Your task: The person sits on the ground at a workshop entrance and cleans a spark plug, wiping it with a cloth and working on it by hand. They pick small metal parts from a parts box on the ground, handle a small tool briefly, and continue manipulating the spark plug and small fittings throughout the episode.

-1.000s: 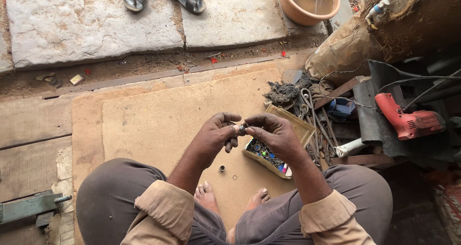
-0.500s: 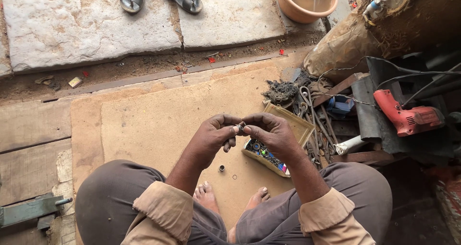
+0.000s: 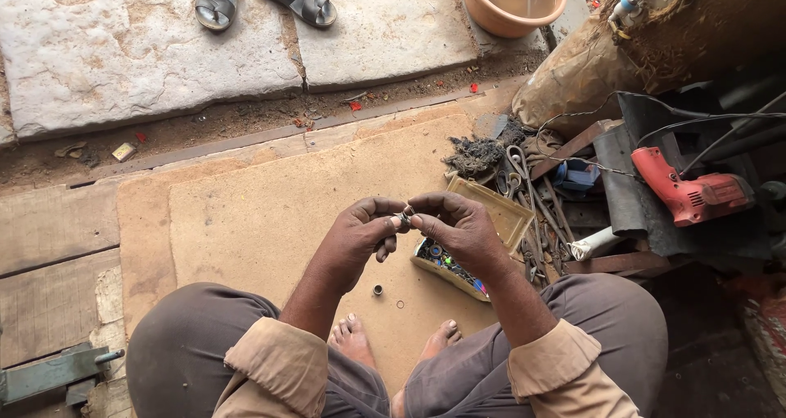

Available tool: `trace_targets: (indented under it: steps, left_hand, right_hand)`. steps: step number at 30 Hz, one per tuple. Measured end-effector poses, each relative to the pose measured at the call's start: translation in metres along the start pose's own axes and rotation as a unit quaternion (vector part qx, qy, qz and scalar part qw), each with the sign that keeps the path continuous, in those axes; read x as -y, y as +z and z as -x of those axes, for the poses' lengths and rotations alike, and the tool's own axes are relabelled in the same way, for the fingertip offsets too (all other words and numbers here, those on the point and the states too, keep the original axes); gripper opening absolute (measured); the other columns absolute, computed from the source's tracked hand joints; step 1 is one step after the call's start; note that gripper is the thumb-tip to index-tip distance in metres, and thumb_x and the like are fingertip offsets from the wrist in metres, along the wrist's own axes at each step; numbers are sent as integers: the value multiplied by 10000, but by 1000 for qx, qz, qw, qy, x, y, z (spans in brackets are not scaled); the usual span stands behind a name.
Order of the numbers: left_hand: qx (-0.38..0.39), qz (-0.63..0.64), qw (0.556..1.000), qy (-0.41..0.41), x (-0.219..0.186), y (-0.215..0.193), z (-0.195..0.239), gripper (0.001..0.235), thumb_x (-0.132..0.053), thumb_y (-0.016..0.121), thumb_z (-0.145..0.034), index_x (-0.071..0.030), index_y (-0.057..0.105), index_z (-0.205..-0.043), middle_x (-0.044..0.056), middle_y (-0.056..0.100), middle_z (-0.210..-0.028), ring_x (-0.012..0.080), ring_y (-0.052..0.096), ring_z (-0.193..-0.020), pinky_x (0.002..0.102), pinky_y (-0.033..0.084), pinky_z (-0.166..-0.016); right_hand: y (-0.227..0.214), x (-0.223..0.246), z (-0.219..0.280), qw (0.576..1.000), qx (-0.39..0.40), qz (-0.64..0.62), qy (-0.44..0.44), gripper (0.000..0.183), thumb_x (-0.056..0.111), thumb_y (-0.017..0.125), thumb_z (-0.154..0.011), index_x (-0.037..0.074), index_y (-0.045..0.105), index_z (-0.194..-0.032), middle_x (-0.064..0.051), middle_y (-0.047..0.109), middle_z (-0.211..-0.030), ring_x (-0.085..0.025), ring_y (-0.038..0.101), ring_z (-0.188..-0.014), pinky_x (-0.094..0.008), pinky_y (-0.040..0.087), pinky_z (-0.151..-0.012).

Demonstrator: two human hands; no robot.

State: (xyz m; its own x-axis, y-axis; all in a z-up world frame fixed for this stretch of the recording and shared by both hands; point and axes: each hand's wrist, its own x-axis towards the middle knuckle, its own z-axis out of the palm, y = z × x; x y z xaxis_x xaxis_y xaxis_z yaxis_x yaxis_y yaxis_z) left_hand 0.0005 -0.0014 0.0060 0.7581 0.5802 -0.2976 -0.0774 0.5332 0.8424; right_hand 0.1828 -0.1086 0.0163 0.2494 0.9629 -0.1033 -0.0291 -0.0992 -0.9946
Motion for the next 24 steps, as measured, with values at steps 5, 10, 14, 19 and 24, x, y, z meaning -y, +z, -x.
trace_targets:
  steps: [5,10,14,19,24]
  left_hand:
    - [-8,4,1000,-6,-4,-1,3,362,-138,671,-912,57,647,-1216,119,721,-925,70,578,-617,211,470,-529]
    - [-13,23,999,-26,-8,2,6,339,-116,617,-916,52,647,-1209,141,723,-918,96,586,-608,235,479,-538]
    - [-6,48,998,-34,-10,4,7,341,-91,547,-924,53,633,-1221,149,717,-919,113,601,-624,253,474,-536]
    - [-10,40,998,-42,-8,4,6,355,-100,515,-927,44,615,-1236,148,720,-928,120,610,-641,259,479,-549]
    - [6,-14,1000,-25,0,2,3,351,-104,546,-938,42,588,-1255,132,708,-937,119,617,-671,252,500,-564]
  right_hand:
    - [-1,13,0,999,-35,-33,18,315,120,725,-930,-21,685,-1209,-122,755,-1059,-163,729,-944,-295,597,-789]
    - [-3,19,-1,976,-51,-204,56,288,125,635,-922,-27,677,-1163,-127,738,-966,-229,751,-867,-329,607,-715]
    - [-6,8,-1,963,-25,-252,91,231,152,602,-934,-17,654,-1084,-93,694,-863,-181,698,-742,-280,525,-585]
    - [0,6,2,983,-12,-151,106,220,122,686,-933,-28,713,-1091,-14,619,-766,-66,521,-569,-219,395,-487]
    - [7,7,2,984,-11,-112,137,253,172,733,-904,-15,747,-1074,21,608,-677,-42,468,-523,-212,365,-466]
